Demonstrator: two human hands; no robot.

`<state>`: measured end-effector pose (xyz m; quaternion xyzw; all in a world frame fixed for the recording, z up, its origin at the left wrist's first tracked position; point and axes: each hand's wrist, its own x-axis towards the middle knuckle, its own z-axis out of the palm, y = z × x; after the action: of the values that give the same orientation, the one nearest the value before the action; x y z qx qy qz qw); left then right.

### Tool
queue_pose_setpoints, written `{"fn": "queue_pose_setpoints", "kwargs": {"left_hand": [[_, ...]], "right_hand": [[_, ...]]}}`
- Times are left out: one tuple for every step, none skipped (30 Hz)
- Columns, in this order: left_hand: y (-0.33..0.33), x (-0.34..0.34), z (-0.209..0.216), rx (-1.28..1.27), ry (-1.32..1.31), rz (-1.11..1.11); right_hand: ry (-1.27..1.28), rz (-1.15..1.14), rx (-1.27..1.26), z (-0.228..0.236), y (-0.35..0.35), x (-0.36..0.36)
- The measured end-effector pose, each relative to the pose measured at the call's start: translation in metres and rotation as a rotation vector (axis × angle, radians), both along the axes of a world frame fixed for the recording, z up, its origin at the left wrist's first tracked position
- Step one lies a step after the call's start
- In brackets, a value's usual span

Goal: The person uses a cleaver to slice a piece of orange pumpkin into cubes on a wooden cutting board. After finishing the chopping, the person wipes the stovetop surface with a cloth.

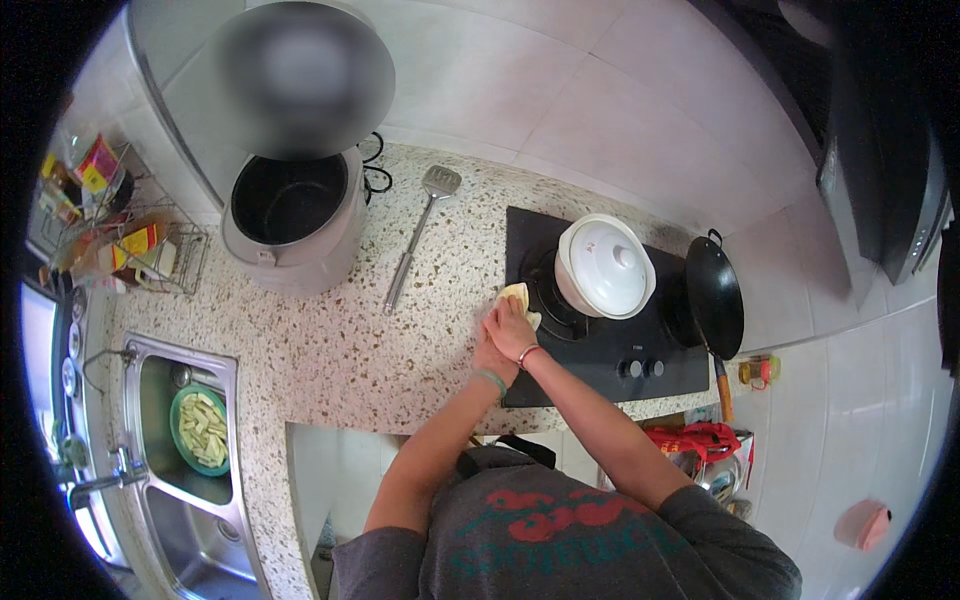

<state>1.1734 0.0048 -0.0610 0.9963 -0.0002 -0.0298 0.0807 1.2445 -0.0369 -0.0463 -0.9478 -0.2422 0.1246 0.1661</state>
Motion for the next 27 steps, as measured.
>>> {"fn": "queue_pose_setpoints", "kwargs": {"left_hand": [[0.005,0.005,-0.014,-0.727,-0.147,0.001],[0.016,0.012,-0.038,-1.437,-0.316,0.019],[0.017,0.018,-0.039,-1.975,-0.306,0.108],[0.017,0.023,-0.024,-2.52,-0.338,0.205],[0.018,0.032,-0.009,-2.839,-0.174,0.446],[0.025,0.034,0.007,-3.115,0.01,0.747],[0.032,0.036,-0.008,-3.148,0.012,0.702],[0.042,0.038,-0.024,-3.181,0.013,0.656],[0.046,0.041,-0.025,-3.216,0.055,0.608],[0.049,0.044,-0.025,-3.249,0.128,0.646],[0.053,0.049,-0.025,-3.28,0.202,0.686],[0.059,0.053,-0.024,-3.308,0.266,0.725],[0.061,0.056,-0.031,-3.276,0.264,0.662],[0.064,0.06,-0.038,-3.244,0.261,0.6],[0.067,0.064,-0.039,-3.208,0.263,0.534],[0.07,0.069,-0.04,-3.197,0.259,0.539],[0.073,0.075,-0.041,-3.186,0.254,0.544],[0.08,0.079,-0.042,-3.172,0.238,0.557],[0.084,0.083,-0.036,-3.161,0.273,0.601],[0.088,0.086,-0.031,-3.148,0.306,0.646],[0.094,0.09,-0.028,-3.136,0.328,0.683],[0.099,0.096,-0.036,-3.127,0.367,0.628],[0.105,0.102,-0.045,-3.116,0.405,0.574],[0.105,0.11,-0.048,-3.106,0.453,0.507],[0.107,0.114,-0.039,-3.074,0.444,0.56],[0.105,0.117,-0.028,-3.041,0.438,0.61],[0.11,0.12,-0.02,-3.007,0.409,0.656]], "right_hand": [[-0.007,-0.015,-0.008,0.001,0.012,0.001],[0.103,-0.015,-0.027,0.008,0.034,0.003],[0.059,-0.031,-0.035,0.005,0.036,0.007],[0.015,-0.065,-0.051,-0.002,0.03,0.012],[-0.03,-0.097,-0.068,-0.008,0.025,0.017],[0.038,-0.143,-0.102,-0.006,0.029,0.018],[0.104,-0.167,-0.132,0.005,0.046,0.017],[0.169,-0.19,-0.162,0.016,0.063,0.016],[0.172,-0.222,-0.184,0.017,0.066,0.02],[0.176,-0.253,-0.206,0.018,0.069,0.023],[0.18,-0.284,-0.228,0.018,0.073,0.026],[0.156,-0.318,-0.194,0.015,0.078,0.028],[0.157,-0.344,-0.186,0.014,0.083,0.032],[0.158,-0.37,-0.177,0.012,0.087,0.036],[0.157,-0.399,-0.166,0.01,0.091,0.043],[0.138,-0.39,-0.208,0.007,0.095,0.049],[0.151,-0.425,-0.185,0.005,0.097,0.054],[0.169,-0.454,-0.16,0.007,0.104,0.057],[0.181,-0.493,-0.136,0.006,0.106,0.063],[0.176,-0.521,-0.11,0.005,0.107,0.068],[0.166,-0.535,-0.113,0.003,0.11,0.074],[0.157,-0.549,-0.116,0.002,0.113,0.08],[0.147,-0.563,-0.119,0.0,0.118,0.086],[0.13,-0.557,-0.172,-0.008,0.117,0.098],[0.129,-0.602,-0.181,-0.008,0.119,0.102],[0.127,-0.649,-0.191,-0.008,0.12,0.106],[0.123,-0.682,-0.195,-0.004,0.127,0.109]]}}
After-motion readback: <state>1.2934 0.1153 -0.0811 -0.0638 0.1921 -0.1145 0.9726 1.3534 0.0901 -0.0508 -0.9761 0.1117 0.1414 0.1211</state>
